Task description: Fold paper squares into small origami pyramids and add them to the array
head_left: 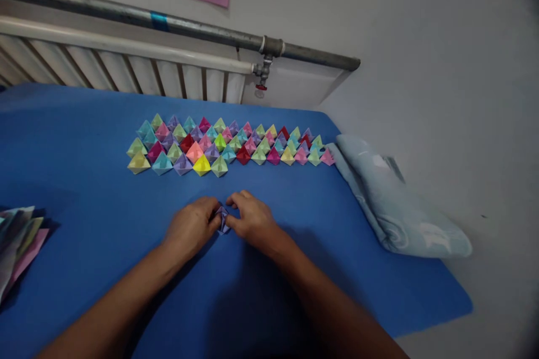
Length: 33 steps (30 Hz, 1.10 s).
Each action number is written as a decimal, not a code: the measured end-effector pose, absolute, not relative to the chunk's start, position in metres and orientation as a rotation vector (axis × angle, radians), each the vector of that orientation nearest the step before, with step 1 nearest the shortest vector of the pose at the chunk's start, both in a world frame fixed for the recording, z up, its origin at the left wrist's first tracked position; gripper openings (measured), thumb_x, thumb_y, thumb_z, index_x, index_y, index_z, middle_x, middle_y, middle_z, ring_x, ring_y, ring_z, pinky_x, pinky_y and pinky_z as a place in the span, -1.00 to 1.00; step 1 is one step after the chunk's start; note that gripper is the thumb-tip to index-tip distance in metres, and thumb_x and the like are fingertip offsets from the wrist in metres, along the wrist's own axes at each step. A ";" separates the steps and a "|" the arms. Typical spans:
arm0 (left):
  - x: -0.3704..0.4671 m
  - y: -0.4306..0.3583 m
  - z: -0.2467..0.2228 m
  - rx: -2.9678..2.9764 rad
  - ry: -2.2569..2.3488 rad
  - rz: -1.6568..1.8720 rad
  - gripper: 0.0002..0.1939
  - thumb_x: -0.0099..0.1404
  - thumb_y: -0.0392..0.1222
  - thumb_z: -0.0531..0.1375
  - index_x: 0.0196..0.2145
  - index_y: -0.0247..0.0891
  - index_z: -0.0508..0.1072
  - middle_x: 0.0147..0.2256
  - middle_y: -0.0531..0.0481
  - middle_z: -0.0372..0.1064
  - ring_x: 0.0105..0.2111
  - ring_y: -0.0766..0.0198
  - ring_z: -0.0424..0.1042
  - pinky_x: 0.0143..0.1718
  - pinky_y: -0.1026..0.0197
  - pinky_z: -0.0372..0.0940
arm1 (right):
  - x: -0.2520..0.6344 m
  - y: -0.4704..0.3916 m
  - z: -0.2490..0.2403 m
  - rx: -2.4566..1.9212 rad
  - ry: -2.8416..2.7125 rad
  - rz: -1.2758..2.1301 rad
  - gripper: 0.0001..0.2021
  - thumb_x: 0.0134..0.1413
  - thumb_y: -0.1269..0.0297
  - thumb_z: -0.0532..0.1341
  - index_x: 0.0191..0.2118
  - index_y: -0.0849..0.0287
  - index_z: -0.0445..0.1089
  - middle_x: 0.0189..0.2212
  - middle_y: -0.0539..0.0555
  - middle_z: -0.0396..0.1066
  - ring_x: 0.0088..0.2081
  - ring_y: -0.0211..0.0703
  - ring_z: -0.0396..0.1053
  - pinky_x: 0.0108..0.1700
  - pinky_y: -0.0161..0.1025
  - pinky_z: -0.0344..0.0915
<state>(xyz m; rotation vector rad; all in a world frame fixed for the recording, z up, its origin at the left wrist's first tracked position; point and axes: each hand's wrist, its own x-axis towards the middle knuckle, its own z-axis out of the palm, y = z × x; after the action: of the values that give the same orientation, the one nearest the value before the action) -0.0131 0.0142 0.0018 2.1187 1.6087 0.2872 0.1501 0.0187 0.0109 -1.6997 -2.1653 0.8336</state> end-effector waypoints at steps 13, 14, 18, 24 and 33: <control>-0.013 0.016 0.003 2.104 1.623 0.254 -0.87 0.27 -0.24 0.08 -0.35 -0.22 0.43 -0.38 -0.05 0.44 -0.39 0.18 0.37 -0.40 0.21 0.08 | 0.141 0.013 0.009 -1.801 -2.237 0.621 -0.85 0.19 0.26 0.14 -0.16 0.10 0.41 -0.22 0.05 0.41 -0.23 -0.16 0.33 -0.31 -0.24 0.06; -0.013 0.016 0.003 2.111 1.620 0.263 -0.87 0.27 -0.24 0.09 -0.36 -0.22 0.44 -0.37 -0.06 0.45 -0.38 0.17 0.38 -0.40 0.21 0.09 | 0.140 0.012 0.009 -1.811 -2.242 0.614 -0.84 0.19 0.26 0.14 -0.16 0.10 0.41 -0.21 0.05 0.41 -0.22 -0.15 0.33 -0.31 -0.24 0.06; -0.012 0.016 0.004 2.126 1.627 0.262 -0.87 0.27 -0.26 0.10 -0.36 -0.23 0.45 -0.37 -0.06 0.46 -0.36 0.18 0.40 -0.38 0.21 0.11 | 0.139 0.013 0.011 -1.813 -2.227 0.616 -0.85 0.18 0.26 0.14 -0.17 0.10 0.40 -0.20 0.05 0.42 -0.21 -0.14 0.35 -0.31 -0.23 0.06; -0.012 0.016 0.005 2.123 1.648 0.224 -0.85 0.29 -0.23 0.09 -0.34 -0.23 0.46 -0.34 -0.08 0.48 -0.34 0.16 0.42 -0.39 0.22 0.12 | 0.142 0.016 0.009 -1.765 -2.193 0.652 -0.90 0.15 0.30 0.17 -0.22 0.10 0.40 -0.24 0.01 0.41 -0.23 -0.18 0.35 -0.30 -0.26 0.06; -0.013 0.015 0.001 2.133 1.664 0.221 -0.82 0.32 -0.21 0.06 -0.34 -0.23 0.45 -0.32 -0.11 0.48 -0.33 0.15 0.43 -0.40 0.21 0.08 | 0.140 0.016 0.010 -1.772 -2.166 0.649 -0.91 0.12 0.34 0.18 -0.24 0.10 0.41 -0.24 0.01 0.42 -0.24 -0.20 0.35 -0.30 -0.27 0.07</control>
<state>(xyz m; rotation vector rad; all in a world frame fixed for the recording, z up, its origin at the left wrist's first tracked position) -0.0130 0.0148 0.0007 2.1327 1.6639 0.2209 0.1404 0.0157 0.0097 -1.7723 -2.1657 0.6492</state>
